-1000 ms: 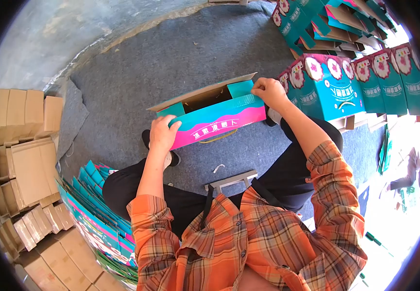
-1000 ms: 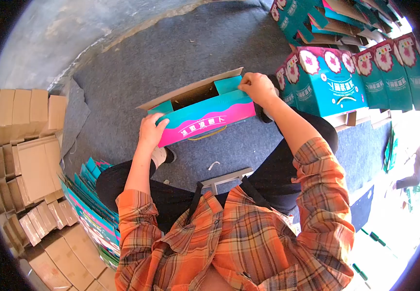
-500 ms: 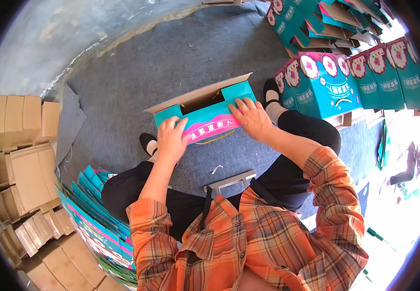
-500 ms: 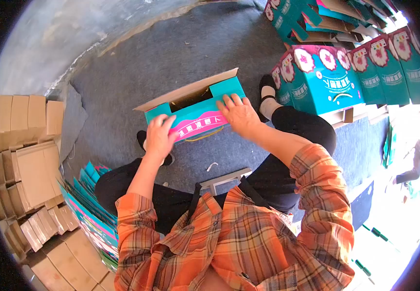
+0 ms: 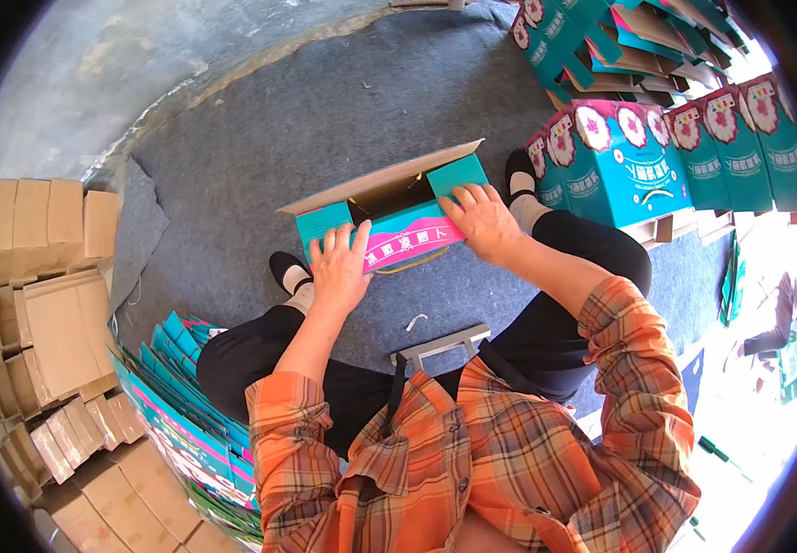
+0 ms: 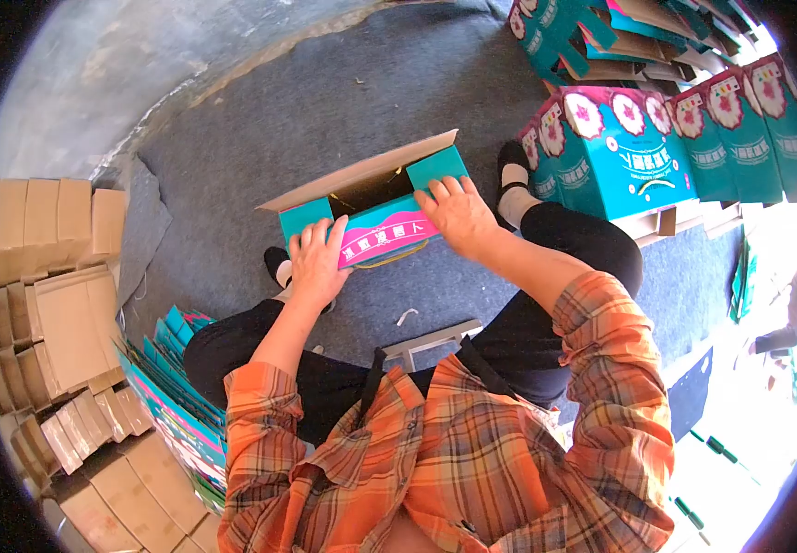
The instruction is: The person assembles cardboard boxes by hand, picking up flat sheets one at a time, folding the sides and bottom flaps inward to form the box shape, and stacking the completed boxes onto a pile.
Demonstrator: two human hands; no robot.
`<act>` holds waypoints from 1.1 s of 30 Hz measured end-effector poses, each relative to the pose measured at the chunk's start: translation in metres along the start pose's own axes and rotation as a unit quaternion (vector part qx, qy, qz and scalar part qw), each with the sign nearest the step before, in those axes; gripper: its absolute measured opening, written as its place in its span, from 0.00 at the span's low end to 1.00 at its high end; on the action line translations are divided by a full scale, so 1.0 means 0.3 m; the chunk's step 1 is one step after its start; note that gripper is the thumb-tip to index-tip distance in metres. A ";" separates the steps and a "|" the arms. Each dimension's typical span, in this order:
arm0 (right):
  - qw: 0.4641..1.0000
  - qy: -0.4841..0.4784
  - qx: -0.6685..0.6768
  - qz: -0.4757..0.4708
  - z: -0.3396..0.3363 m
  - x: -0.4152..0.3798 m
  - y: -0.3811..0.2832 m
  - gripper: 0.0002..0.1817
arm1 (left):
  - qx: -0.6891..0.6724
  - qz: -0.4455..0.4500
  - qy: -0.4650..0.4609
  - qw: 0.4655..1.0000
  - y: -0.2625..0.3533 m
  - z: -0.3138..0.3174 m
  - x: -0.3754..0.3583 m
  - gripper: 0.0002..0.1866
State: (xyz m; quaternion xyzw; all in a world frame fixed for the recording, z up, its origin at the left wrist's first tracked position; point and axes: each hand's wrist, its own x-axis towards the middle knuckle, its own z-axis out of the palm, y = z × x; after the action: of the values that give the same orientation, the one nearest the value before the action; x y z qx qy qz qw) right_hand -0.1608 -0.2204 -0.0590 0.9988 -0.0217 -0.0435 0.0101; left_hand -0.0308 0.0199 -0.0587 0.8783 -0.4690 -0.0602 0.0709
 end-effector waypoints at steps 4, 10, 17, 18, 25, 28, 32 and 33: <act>1.000 0.005 0.007 -0.009 -0.010 0.001 0.009 0.30 | 0.000 0.006 0.005 1.000 -0.004 0.003 0.002 0.47; 1.000 -0.010 0.026 -0.009 -0.039 0.010 0.012 0.32 | -0.008 0.016 0.012 1.000 -0.019 0.008 -0.002 0.47; 0.998 -0.048 0.031 -0.015 -0.060 0.017 0.021 0.36 | -0.023 0.019 0.008 1.000 -0.028 0.013 -0.002 0.47; 0.998 -0.051 0.024 -0.017 -0.058 0.017 0.023 0.36 | -0.024 0.020 0.007 0.999 -0.029 0.013 -0.001 0.47; 0.994 -0.106 0.006 -0.025 -0.071 0.028 0.027 0.39 | -0.039 0.028 0.005 0.999 -0.033 0.020 -0.012 0.50; 0.991 -0.128 0.021 -0.026 -0.084 0.023 0.026 0.41 | -0.041 0.031 0.001 0.999 -0.045 0.022 -0.009 0.50; 0.993 -0.101 0.044 -0.033 -0.065 0.012 0.041 0.45 | -0.042 0.028 -0.021 0.999 -0.049 0.026 0.004 0.51; 0.992 -0.106 0.051 -0.036 -0.072 0.010 0.042 0.46 | -0.042 0.029 -0.021 0.998 -0.048 0.026 0.004 0.51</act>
State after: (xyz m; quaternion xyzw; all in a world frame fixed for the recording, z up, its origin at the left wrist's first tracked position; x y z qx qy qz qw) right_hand -0.1564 -0.2327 -0.0375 0.9879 0.0114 -0.1483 -0.0446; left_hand -0.0198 0.0262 -0.0690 0.8590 -0.4929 -0.0963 0.0991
